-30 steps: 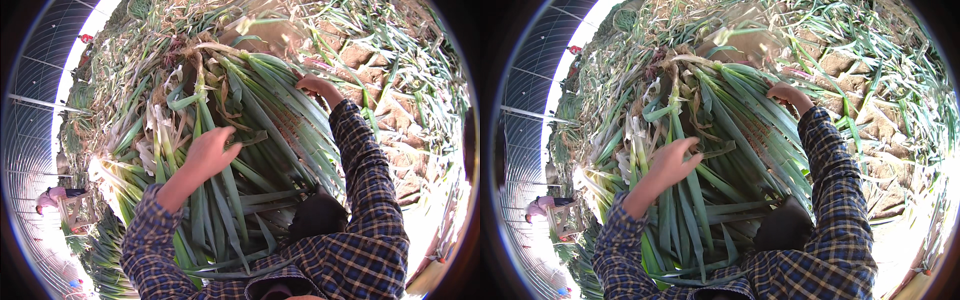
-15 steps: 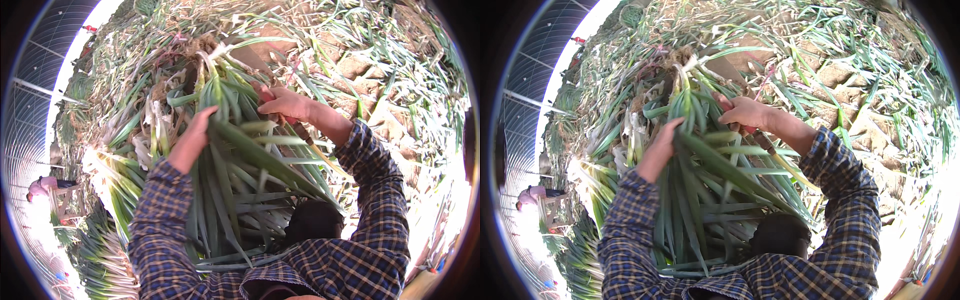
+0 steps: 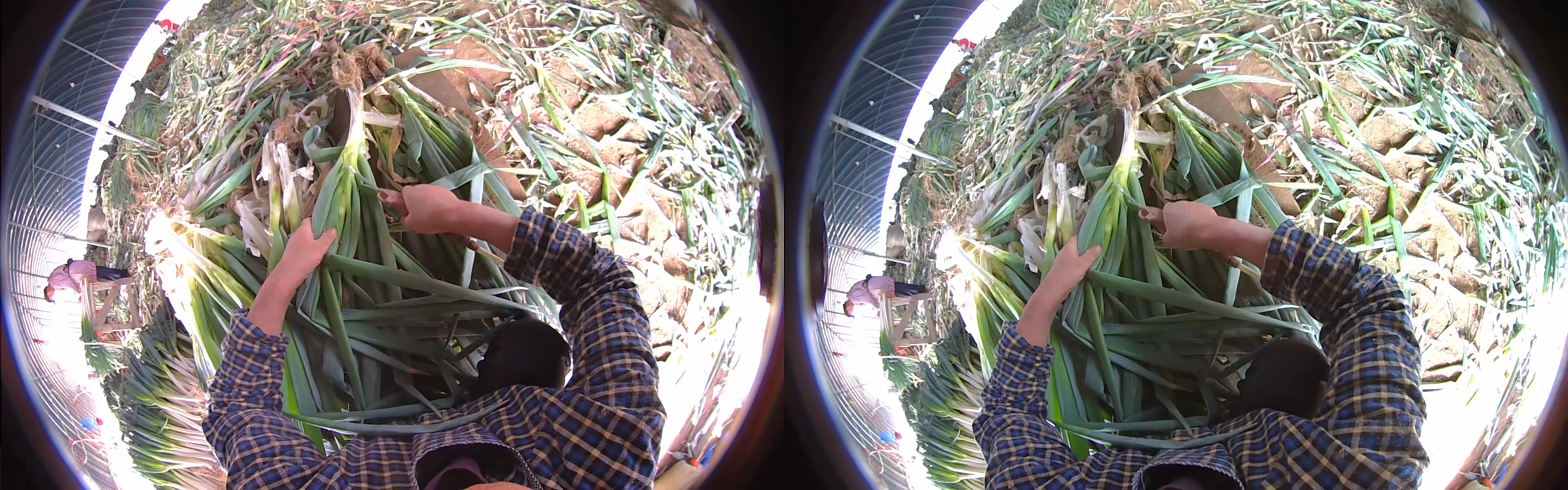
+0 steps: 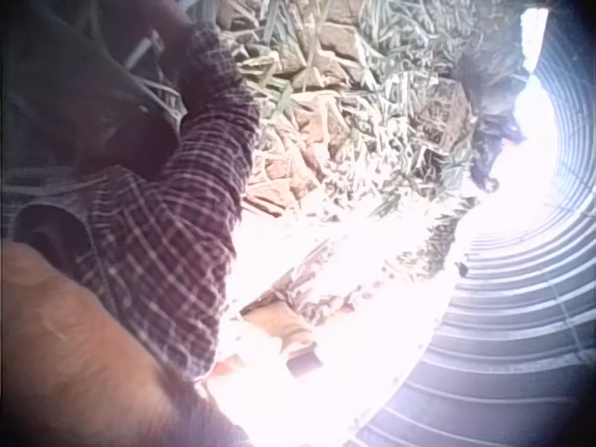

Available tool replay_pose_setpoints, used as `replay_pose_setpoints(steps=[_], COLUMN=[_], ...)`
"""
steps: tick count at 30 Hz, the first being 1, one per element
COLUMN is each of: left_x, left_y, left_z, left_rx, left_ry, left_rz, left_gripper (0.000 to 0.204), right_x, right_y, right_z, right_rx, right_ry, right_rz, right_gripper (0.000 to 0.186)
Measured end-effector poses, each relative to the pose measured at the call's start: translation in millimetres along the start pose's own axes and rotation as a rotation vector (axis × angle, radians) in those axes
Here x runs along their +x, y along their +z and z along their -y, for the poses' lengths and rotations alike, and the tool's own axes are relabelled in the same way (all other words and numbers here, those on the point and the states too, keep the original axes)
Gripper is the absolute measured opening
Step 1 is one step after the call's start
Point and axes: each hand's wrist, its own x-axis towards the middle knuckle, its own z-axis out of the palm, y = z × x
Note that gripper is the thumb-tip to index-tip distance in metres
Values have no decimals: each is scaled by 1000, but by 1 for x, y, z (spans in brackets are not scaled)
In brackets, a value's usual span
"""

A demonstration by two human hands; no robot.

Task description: The person sits on the ground and processes a large pile of leeks. They use a knife to trim the roots and leaves, then bundle the leeks with rubber bands. The person also peels off outer layers and arranges the leeks into neat bundles.

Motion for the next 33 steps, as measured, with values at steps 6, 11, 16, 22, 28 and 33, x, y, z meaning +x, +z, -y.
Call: replay_pose_setpoints(steps=[6, 11, 16, 22, 28, 33], left_x=[-11, -12, 8, 39, 79, 95], left_y=[11, 27, 37, 53, 64, 63], left_z=[-34, -66, -76, -96, -104, -97], left_rx=[481, 879, 923, 920, 1036, 891], left_ry=[31, 218, 470, 385, 62, -93], left_rz=[-4, 157, 162, 197, 113, 231], left_gripper=[64, 66, 43, 71, 111, 103], right_x=[33, 81, 129, 168, 143, 88], right_y=[-39, -54, -61, -64, -64, -32], right_z=[-2, -2, -6, -22, -32, -51], right_rx=[-4, -114, -116, -100, 69, 187], right_ry=[145, 133, 144, 151, 200, 208], right_rz=[-88, -32, -220, -323, -158, -116], right_gripper=[28, 31, 33, 33, 26, 26])
